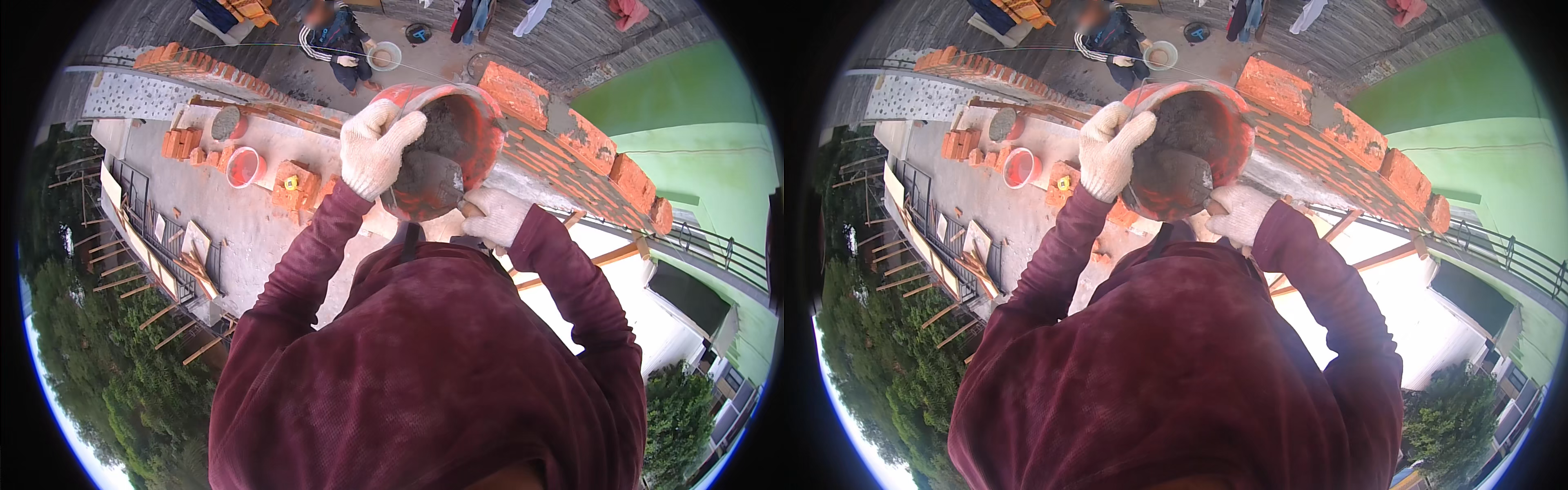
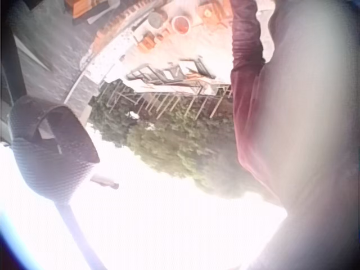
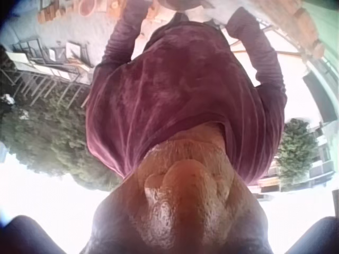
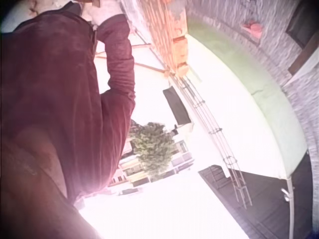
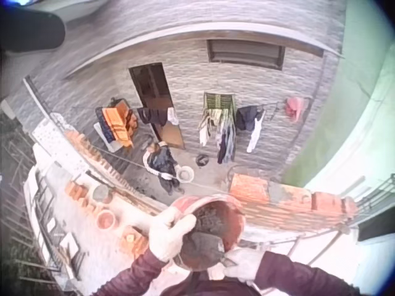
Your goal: The person scoops mortar from a bucket using a trowel and applies it to red bricks on a low wall. They place each brick, tap it into position, and scrape off excess mortar, repeating the process along the wall.
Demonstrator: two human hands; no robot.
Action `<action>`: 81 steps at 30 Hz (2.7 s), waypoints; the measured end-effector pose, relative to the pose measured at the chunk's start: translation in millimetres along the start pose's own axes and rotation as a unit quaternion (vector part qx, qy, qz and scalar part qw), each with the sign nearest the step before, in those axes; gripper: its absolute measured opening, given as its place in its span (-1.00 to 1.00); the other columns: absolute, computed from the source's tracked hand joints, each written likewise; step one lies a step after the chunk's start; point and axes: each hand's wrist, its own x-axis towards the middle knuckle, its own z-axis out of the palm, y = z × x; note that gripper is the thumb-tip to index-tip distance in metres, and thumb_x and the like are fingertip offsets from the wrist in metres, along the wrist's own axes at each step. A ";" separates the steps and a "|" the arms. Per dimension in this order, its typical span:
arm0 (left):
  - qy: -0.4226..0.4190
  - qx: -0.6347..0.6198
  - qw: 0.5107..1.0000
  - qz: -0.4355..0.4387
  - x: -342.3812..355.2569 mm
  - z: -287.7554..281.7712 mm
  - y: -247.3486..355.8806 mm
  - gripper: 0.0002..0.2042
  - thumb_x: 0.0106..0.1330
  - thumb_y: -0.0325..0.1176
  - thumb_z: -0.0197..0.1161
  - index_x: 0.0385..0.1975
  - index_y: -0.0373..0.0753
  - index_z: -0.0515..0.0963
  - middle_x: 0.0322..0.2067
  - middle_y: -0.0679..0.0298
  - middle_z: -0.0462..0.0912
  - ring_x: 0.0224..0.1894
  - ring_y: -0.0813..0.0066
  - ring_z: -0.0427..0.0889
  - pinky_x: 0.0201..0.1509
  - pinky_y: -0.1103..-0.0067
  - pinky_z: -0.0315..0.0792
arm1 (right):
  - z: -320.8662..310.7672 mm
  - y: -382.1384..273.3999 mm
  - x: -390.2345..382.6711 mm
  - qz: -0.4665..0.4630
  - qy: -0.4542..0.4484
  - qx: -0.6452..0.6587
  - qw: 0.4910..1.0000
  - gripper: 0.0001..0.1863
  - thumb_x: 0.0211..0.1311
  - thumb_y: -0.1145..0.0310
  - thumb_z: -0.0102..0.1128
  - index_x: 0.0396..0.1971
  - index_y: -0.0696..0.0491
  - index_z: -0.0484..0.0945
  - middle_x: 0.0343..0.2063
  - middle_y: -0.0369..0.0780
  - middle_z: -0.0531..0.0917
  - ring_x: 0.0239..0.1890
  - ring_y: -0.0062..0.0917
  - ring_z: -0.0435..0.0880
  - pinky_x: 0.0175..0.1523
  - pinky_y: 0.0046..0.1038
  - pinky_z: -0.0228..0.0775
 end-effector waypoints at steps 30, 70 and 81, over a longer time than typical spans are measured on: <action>0.194 -0.096 0.953 -0.213 -48.5 67.2 -65.3 -0.80 0.48 -0.24 0.31 -0.32 -0.20 0.55 -0.33 0.40 0.64 -0.34 0.66 0.57 -0.24 0.62 0.46 | -138.3 359.6 -157.4 0.193 0.532 -0.243 0.788 -0.74 0.29 0.42 0.12 -0.04 0.04 0.40 -0.19 -0.05 0.66 -0.14 -0.10 0.74 -0.12 -0.06 0.57; 0.133 -0.102 0.963 -0.211 -32.4 13.0 -109.6 -0.65 0.43 -0.35 0.37 -0.58 -0.08 0.35 -0.54 0.53 0.47 -0.54 0.77 0.33 -0.46 0.69 0.25 | -100.9 341.3 -36.8 0.068 0.496 0.506 0.703 -0.66 0.46 0.10 0.00 -0.30 0.08 0.54 -0.60 -0.18 0.56 -0.65 -0.32 0.53 -0.52 -0.23 0.37; 0.113 -0.120 0.958 -0.235 -23.7 -22.4 -140.9 -0.64 0.41 -0.32 0.39 -0.59 -0.07 0.35 -0.54 0.53 0.46 -0.53 0.78 0.31 -0.45 0.70 0.23 | -111.4 359.1 -155.2 0.389 0.512 0.106 0.759 -0.49 0.36 0.06 -0.03 0.08 0.11 0.61 -0.11 0.09 0.73 -0.06 -0.10 0.75 0.08 -0.11 0.57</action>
